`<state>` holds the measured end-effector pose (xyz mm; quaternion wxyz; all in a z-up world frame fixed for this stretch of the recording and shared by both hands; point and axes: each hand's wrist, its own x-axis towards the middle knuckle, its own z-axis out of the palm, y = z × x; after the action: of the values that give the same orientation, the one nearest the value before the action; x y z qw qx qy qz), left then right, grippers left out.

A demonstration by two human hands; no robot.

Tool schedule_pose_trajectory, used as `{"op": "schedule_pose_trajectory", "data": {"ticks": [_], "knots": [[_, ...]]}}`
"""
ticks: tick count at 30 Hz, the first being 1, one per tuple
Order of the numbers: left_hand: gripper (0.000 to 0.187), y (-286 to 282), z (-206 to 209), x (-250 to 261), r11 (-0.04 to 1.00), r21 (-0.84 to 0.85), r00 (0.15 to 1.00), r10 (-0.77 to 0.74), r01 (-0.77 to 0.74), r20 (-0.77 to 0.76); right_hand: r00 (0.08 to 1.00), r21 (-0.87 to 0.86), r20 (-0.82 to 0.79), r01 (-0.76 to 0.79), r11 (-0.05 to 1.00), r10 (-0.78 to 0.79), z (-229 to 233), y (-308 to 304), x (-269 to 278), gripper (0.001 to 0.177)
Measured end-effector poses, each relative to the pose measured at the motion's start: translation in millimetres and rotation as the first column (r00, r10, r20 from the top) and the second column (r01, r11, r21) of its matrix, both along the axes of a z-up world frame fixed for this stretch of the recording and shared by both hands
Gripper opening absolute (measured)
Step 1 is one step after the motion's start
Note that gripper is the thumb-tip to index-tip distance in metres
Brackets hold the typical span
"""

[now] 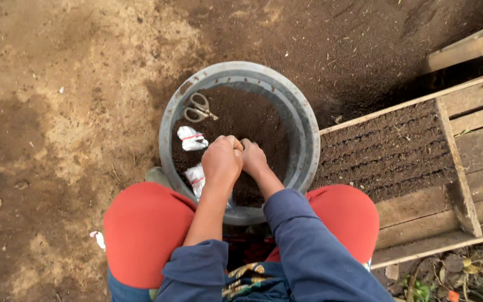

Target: The person sits cross-legged on the ground and repeatedly scoops soil from a bucket into a wooden seedling tray. They use their hands to press the soil into the tray's compartments, creating small mounds. A pair of scissors and seed packets are visible inside the bucket.

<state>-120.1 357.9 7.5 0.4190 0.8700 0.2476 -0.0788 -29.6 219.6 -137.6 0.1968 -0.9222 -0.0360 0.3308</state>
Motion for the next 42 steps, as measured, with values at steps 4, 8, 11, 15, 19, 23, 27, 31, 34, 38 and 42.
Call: {"op": "schedule_pose_trajectory", "data": {"ticks": [4, 8, 11, 15, 19, 23, 27, 31, 34, 38, 42], "knots": [[0.021, -12, -31, 10, 1.000, 0.021, 0.999, -0.022, 0.023, -0.047, 0.901, 0.272, -0.196, 0.430, 0.861, -0.388, 17, -27, 10, 0.070], [0.028, -22, -19, 3, 0.986, -0.140, 0.995, -0.096, 0.092, -0.016, 0.830, 0.574, -0.220, 0.534, 0.620, -0.512, 125, -12, 11, 0.046], [0.033, -22, 11, 2, 0.958, -0.233, 0.985, -0.173, 0.168, 0.000, 0.631, 0.666, -0.508, 0.720, 0.197, -0.587, 157, -3, 10, 0.025], [0.041, -17, 35, -3, 0.916, -0.343, 0.973, -0.228, 0.210, -0.015, 0.804, 0.629, -0.298, 0.570, 0.528, -0.514, 244, 24, -30, 0.040], [0.047, -17, 55, -7, 0.884, -0.414, 0.972, -0.236, 0.218, 0.008, 0.818, 0.640, -0.197, 0.525, 0.561, -0.541, 200, 1, -19, 0.026], [0.047, -11, 36, -1, 0.884, -0.422, 0.974, -0.226, 0.201, -0.008, 0.972, 0.454, 0.119, 0.128, 0.882, -0.203, 217, -13, -28, 0.016], [0.037, -18, -2, 11, 0.838, -0.526, 0.989, -0.117, 0.145, 0.087, 0.895, -0.071, 0.169, -0.407, 0.911, 0.413, 200, -34, -37, 0.039], [0.047, -16, 7, 10, 0.828, -0.560, 0.990, 0.054, 0.030, 0.132, 0.875, -0.149, 0.310, -0.342, 0.928, 0.372, 187, -42, -28, 0.018], [0.063, -9, 2, 4, 0.892, -0.424, 0.987, -0.137, 0.159, 0.082, 0.823, -0.088, 0.431, -0.370, 0.925, 0.370, 205, -38, -28, 0.018], [0.059, -10, -17, 5, 0.752, -0.653, 0.996, -0.083, 0.088, 0.039, 0.979, 0.444, 0.206, -0.091, 0.891, -0.003, 207, -29, -22, 0.047], [0.081, 3, 67, -1, 0.652, -0.756, 0.998, -0.059, 0.063, 0.032, 0.978, -0.135, -0.087, -0.201, 0.970, 0.191, 127, -22, -27, 0.045]]}}
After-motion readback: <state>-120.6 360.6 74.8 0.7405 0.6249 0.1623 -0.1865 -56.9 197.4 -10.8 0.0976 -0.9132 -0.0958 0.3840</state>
